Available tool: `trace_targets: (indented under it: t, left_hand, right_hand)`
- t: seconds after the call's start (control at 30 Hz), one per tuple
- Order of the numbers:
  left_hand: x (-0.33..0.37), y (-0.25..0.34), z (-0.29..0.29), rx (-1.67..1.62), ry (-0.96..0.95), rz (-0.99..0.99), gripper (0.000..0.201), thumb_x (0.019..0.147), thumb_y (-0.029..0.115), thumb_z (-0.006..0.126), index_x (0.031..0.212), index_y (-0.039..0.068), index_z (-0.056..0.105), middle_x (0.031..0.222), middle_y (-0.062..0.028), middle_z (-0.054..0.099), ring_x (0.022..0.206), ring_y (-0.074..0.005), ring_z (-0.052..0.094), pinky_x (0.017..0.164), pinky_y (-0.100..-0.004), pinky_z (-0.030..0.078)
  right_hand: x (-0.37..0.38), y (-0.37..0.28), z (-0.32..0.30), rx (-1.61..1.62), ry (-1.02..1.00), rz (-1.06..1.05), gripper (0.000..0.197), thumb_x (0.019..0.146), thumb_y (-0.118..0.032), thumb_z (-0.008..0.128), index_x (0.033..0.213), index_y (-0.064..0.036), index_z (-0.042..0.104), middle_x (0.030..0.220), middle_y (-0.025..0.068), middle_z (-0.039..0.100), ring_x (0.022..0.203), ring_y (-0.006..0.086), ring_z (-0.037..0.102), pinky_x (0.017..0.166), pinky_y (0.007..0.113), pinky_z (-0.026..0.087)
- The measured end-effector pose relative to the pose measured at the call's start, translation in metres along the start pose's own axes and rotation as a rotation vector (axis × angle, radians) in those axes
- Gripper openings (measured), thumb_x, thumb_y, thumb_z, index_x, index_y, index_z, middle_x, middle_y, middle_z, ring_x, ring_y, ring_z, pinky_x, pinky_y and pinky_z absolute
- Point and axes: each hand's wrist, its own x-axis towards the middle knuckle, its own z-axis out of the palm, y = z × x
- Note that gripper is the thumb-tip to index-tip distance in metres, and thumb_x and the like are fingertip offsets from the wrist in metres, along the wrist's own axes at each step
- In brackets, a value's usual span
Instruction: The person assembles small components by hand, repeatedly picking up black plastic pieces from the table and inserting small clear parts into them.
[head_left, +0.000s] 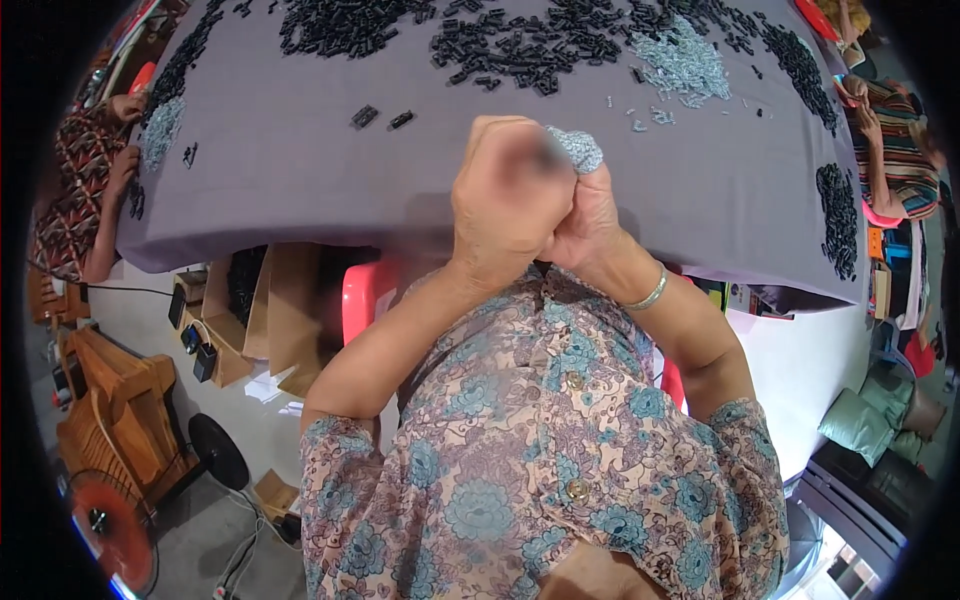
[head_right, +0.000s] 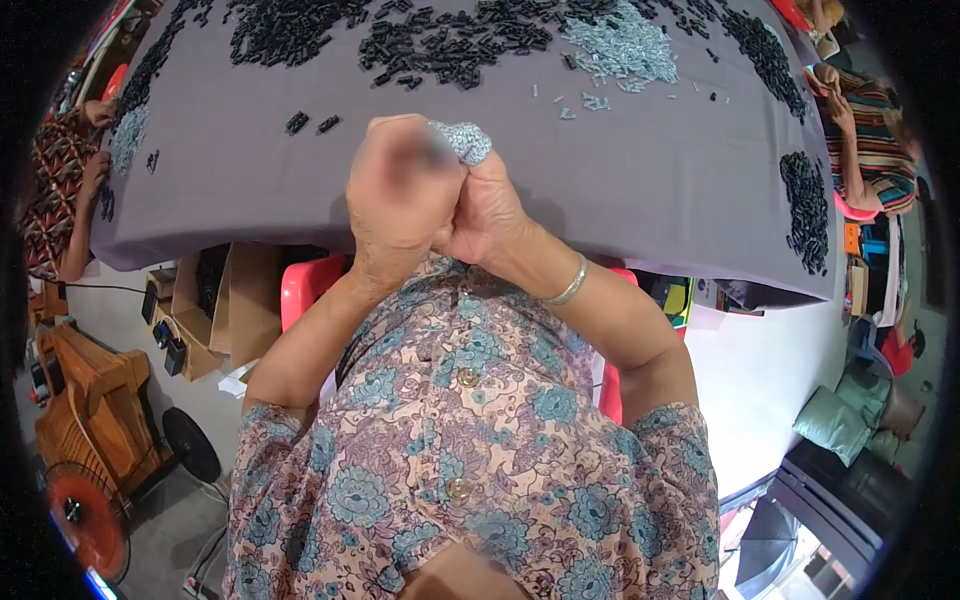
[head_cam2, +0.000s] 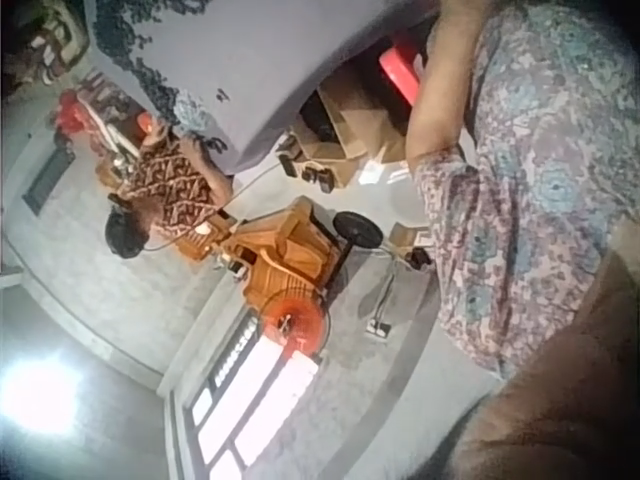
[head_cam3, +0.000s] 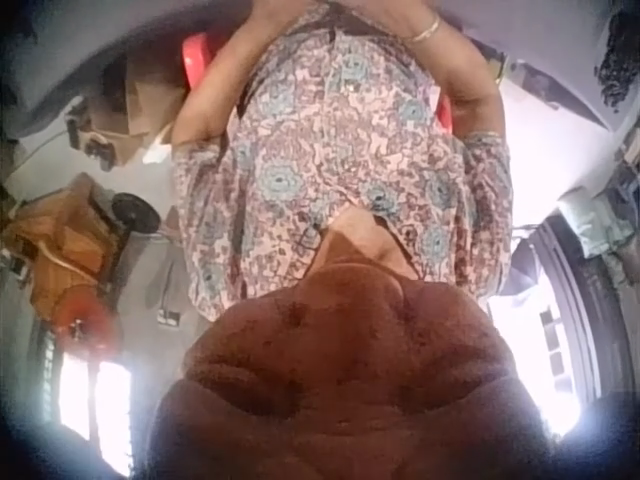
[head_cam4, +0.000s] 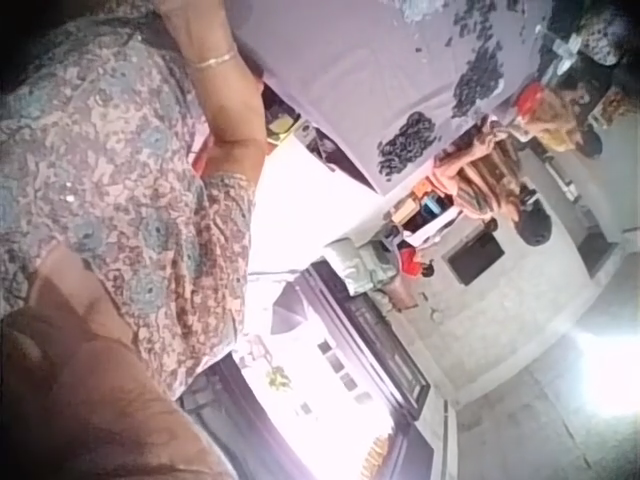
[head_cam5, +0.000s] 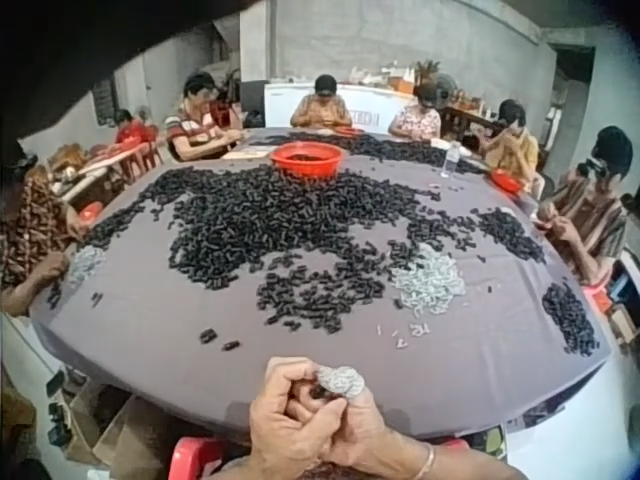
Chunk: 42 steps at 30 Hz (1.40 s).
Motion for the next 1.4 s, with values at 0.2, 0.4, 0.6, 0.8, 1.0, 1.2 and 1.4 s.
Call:
trace_targets:
  t: [0.2, 0.4, 0.6, 0.8, 1.0, 1.2, 1.4]
  left_hand:
    - [0.002, 0.001, -0.005, -0.010, 0.026, 0.022, 0.027, 0.076, -0.005, 0.062, 0.101, -0.001, 0.056, 0.101, -0.0032, 0.050, 0.085, -0.0084, 0.049, 0.077, -0.0214, 0.042]
    - [0.006, -0.007, -0.010, 0.007, 0.064, 0.082, 0.015, 0.079, -0.006, 0.065, 0.093, -0.002, 0.062, 0.098, -0.0026, 0.053, 0.072, -0.0053, 0.049, 0.062, -0.0184, 0.042]
    - [0.047, -0.018, -0.068, 0.413, 0.274, 0.072, 0.014, 0.075, 0.006, 0.070, 0.089, 0.002, 0.069, 0.084, -0.0102, 0.060, 0.078, -0.0213, 0.060, 0.072, -0.0310, 0.048]
    - [0.067, -0.043, -0.146, 0.761, 0.361, -0.054, 0.015, 0.075, 0.011, 0.071, 0.088, 0.005, 0.071, 0.085, -0.0118, 0.060, 0.080, -0.0243, 0.061, 0.073, -0.0340, 0.049]
    - [0.067, -0.046, -0.147, 0.867, 0.215, -0.139, 0.019, 0.077, 0.012, 0.067, 0.094, 0.002, 0.069, 0.092, -0.0133, 0.061, 0.083, -0.0257, 0.062, 0.076, -0.0347, 0.049]
    - [0.067, -0.038, -0.144, 0.846, 0.212, -0.117, 0.019, 0.080, 0.009, 0.062, 0.096, 0.001, 0.068, 0.094, -0.0134, 0.062, 0.086, -0.0257, 0.062, 0.079, -0.0352, 0.048]
    - [0.067, -0.040, -0.133, 0.835, 0.363, 0.133, 0.017, 0.082, 0.003, 0.059, 0.097, 0.003, 0.068, 0.093, -0.0101, 0.061, 0.083, -0.0219, 0.061, 0.076, -0.0309, 0.048]
  right_hand:
    - [0.003, 0.001, 0.000, 0.026, 0.045, 0.027, 0.033, 0.088, -0.041, 0.056, 0.078, -0.0101, 0.052, 0.078, 0.0009, 0.054, 0.072, 0.0126, 0.055, 0.067, 0.027, 0.051]
    - [0.005, -0.009, -0.008, -0.095, 0.127, 0.107, 0.043, 0.088, -0.056, 0.051, 0.075, -0.0142, 0.051, 0.058, -0.0052, 0.039, 0.046, 0.0079, 0.035, 0.040, 0.022, 0.028]
    - [0.005, -0.029, -0.005, -0.635, 0.231, -0.122, 0.043, 0.100, -0.037, 0.041, 0.064, -0.0147, 0.032, 0.056, -0.0068, 0.020, 0.046, 0.0033, 0.019, 0.039, 0.020, 0.011]
    - [0.009, -0.041, 0.004, -0.834, 0.369, -0.309, 0.026, 0.098, -0.018, 0.047, 0.072, -0.0129, 0.045, 0.057, -0.0085, 0.026, 0.047, 0.0019, 0.021, 0.040, 0.020, 0.013]
    - [0.008, -0.064, -0.005, -0.875, 0.498, -0.459, 0.021, 0.096, -0.016, 0.049, 0.075, -0.0121, 0.047, 0.057, -0.0087, 0.027, 0.047, 0.0015, 0.022, 0.040, 0.020, 0.014]
    - [0.005, -0.087, -0.015, -0.749, 0.558, -0.605, 0.017, 0.095, -0.015, 0.051, 0.078, -0.0103, 0.051, 0.059, -0.0086, 0.035, 0.048, 0.0005, 0.026, 0.041, 0.019, 0.017]
    - [0.015, -0.084, -0.012, -0.985, 0.626, -0.610, 0.010, 0.091, -0.010, 0.054, 0.094, -0.0082, 0.063, 0.067, -0.0050, 0.051, 0.054, 0.0010, 0.038, 0.046, 0.018, 0.028]
